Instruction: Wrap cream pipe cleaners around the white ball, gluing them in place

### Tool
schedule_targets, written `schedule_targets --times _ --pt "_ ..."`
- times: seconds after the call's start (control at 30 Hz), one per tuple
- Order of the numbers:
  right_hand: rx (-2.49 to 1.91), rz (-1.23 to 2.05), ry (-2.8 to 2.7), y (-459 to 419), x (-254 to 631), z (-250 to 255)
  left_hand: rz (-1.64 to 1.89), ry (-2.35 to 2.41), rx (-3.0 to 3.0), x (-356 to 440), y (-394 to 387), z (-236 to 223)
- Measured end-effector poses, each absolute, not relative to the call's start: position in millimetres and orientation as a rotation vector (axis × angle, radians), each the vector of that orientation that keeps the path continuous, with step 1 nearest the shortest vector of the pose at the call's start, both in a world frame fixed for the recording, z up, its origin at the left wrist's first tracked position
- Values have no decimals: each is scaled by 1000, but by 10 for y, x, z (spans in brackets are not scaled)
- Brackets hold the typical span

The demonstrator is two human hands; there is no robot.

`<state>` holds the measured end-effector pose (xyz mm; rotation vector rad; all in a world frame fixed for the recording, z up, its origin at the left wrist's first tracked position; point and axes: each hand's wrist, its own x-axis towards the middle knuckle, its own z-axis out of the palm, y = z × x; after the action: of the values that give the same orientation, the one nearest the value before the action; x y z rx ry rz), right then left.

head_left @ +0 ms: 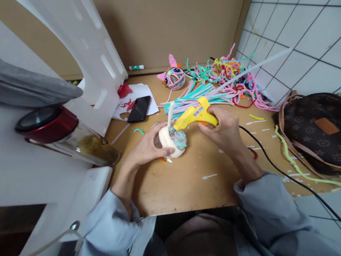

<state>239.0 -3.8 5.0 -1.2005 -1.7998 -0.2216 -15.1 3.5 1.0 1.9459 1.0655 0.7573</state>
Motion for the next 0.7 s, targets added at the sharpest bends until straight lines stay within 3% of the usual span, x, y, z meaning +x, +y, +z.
schedule_targets --times 0.7 --pt "-1201 -244 -1803 -38 2394 48 767 1058 1963 -168 40 -19"
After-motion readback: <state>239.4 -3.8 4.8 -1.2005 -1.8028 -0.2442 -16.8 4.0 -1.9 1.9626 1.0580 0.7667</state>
